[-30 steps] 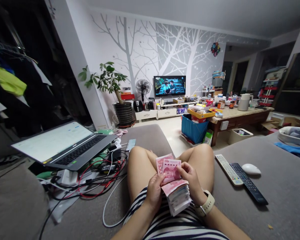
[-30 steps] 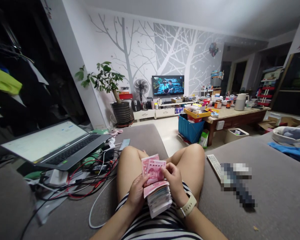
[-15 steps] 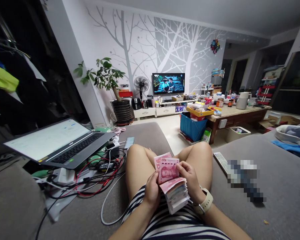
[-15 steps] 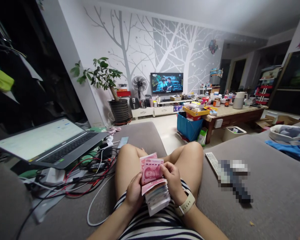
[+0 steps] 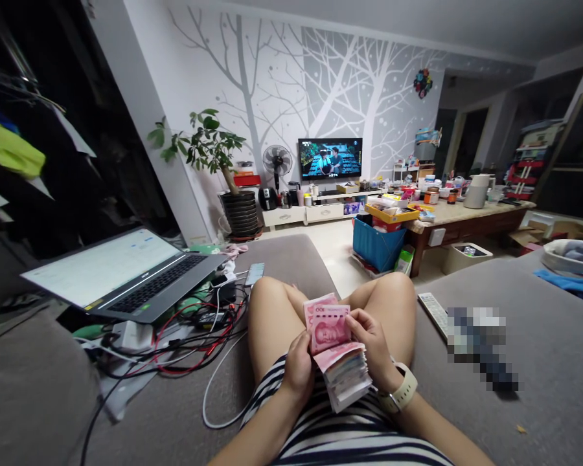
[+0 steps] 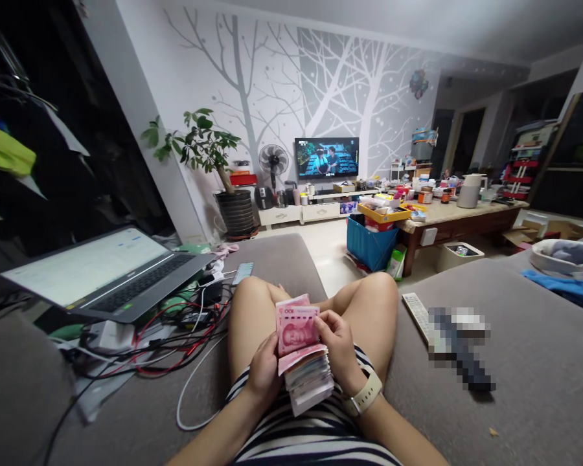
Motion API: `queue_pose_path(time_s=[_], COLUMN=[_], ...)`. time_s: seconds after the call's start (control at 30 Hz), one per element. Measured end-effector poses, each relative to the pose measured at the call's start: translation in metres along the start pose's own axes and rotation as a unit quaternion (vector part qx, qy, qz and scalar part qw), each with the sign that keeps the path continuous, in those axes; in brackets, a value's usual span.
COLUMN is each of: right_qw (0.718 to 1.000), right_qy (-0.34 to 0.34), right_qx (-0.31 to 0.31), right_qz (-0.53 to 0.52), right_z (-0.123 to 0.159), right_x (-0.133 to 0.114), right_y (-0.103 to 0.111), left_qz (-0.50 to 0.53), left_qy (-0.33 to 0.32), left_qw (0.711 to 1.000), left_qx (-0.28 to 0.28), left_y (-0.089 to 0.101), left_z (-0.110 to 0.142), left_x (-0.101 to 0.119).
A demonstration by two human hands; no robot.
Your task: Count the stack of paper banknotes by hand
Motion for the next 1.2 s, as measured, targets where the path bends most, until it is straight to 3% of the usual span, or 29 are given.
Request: queue_pose_path(time_s=[0.3,0.53,0.77,0.93,1.2], right_qw=[1.0,1.0,0.999,1.0,1.0], right_qy=[0.014,0.006,0.022,0.013,0.013], right_qx=[-0.01,-0.019,0.037,0.01,0.002], right_qz=[0.002,0.0,0.025,0.027,0.01], right_z=[-0.001,-0.002,-0.007,-0.008,-0.004], right_x=[0.001,0.005,0.003,0.007,0.002], right_y=[0.0,-0.002,0.007,0.003,0.002], left_qz=[-0.016,0.028,0.04,0.038,0.02], left_qy=[-0.013,0.024,0.065,0.076,0.007], left_qw=[1.0,0.998,0.996,0.995,1.0], left_qx=[0.0,-0.044,-0.054,-0.059,-0.009], left_y=[0.003,-0.009,-0.02,-0.021,-0.002], left_z=[0.0,0.002,0.009,0.01,-0.002], left_x=[0.002,0.0,0.003,0.002,0.0])
Point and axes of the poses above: each hand's wrist, its own z-axis away from the middle knuckle, its own y-axis out of the back of the hand, x = y × z, the point moved 7 cm from there along -z, towards the middle knuckle, and after that the axes turned 12 degrees about z, right-handed, at the moved point
